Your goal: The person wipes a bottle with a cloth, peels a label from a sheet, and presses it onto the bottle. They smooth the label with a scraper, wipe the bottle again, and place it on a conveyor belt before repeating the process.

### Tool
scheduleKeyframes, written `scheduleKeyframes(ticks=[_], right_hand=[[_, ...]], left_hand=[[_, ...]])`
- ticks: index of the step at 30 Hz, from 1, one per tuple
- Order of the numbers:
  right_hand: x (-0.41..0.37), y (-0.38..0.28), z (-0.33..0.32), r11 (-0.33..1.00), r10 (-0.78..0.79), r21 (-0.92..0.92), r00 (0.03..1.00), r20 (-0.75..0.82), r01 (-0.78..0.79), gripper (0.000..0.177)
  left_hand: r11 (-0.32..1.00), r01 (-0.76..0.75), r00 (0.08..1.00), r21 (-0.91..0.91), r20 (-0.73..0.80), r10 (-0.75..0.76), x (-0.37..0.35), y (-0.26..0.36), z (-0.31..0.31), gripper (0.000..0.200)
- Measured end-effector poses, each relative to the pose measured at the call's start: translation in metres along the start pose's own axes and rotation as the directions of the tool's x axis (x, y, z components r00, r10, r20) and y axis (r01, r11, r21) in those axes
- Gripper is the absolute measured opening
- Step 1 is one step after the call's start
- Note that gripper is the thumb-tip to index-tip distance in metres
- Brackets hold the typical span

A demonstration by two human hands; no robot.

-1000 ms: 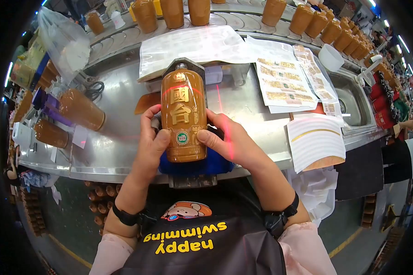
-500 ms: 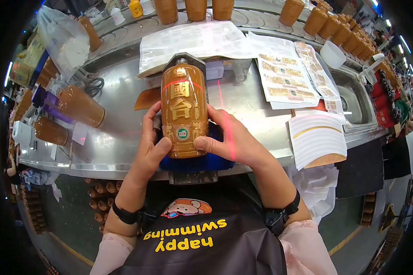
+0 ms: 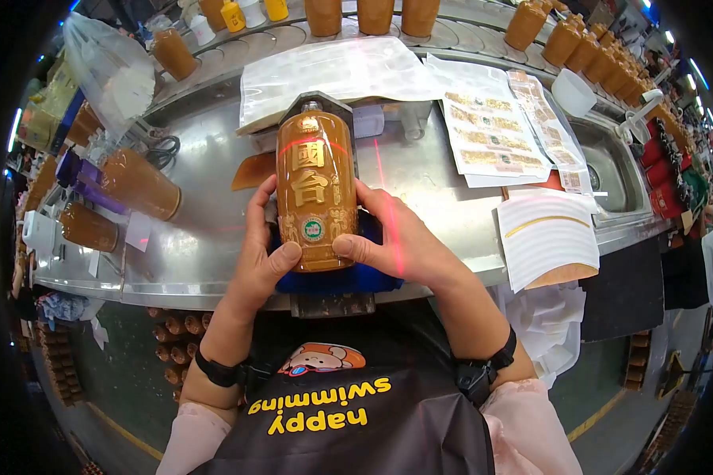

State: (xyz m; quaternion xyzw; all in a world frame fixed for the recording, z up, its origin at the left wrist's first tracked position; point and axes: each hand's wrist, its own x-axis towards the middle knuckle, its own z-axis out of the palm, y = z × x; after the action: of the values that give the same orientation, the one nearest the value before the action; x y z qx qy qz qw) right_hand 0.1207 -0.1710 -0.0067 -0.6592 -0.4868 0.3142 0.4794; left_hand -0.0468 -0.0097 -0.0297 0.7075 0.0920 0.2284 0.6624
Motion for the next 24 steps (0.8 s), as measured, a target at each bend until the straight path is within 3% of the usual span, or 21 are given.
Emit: scheduleKeyframes(ticks=[4,6,10,13,16,18,19,22,24], right_hand=[[0.000,0.006,0.001,0.998,-0.051,-0.029,0.998,-0.028,0.050,0.090],[-0.005,0.008,0.000,0.998,-0.053,-0.045,0.995,-0.079,0.050,0.089],[-0.013,-0.011,-0.001,0.945,-0.212,-0.286,0.964,-0.162,0.160,0.090],[-0.016,-0.017,0.001,0.874,-0.382,-0.359,0.919,-0.093,0.327,0.081],[-0.020,-0.017,0.007,0.850,-0.417,-0.387,0.905,-0.080,0.357,0.071],[-0.021,-0.011,0.010,0.836,-0.426,-0.413,0.902,-0.074,0.362,0.068],[-0.022,-0.012,0.012,0.854,-0.390,-0.405,0.917,-0.086,0.326,0.064],[-0.022,-0.012,0.012,0.842,-0.400,-0.429,0.912,-0.089,0.327,0.062],[-0.022,-0.012,0.012,0.837,-0.406,-0.436,0.910,-0.088,0.331,0.062]], left_hand=[[0.969,-0.139,0.989,0.207,0.086,0.123,-0.006,-0.004,-0.012,0.105],[0.892,-0.151,0.987,0.427,0.108,0.116,-0.014,-0.008,-0.014,0.107],[0.667,-0.197,0.980,0.719,0.163,0.115,-0.015,0.002,-0.018,0.108],[0.366,-0.329,0.930,0.870,0.231,0.286,-0.015,0.029,-0.015,0.103],[0.820,-0.243,0.970,0.518,0.127,0.207,-0.011,0.019,-0.017,0.089],[0.974,-0.137,0.990,0.183,-0.020,0.143,-0.004,0.009,-0.007,0.080],[0.996,-0.089,0.993,-0.005,-0.084,0.088,-0.002,0.004,-0.001,0.075],[0.994,-0.053,0.994,0.094,-0.092,0.062,0.000,-0.004,0.004,0.067],[0.997,-0.053,0.994,0.050,-0.098,0.057,0.001,0.000,0.006,0.067]])
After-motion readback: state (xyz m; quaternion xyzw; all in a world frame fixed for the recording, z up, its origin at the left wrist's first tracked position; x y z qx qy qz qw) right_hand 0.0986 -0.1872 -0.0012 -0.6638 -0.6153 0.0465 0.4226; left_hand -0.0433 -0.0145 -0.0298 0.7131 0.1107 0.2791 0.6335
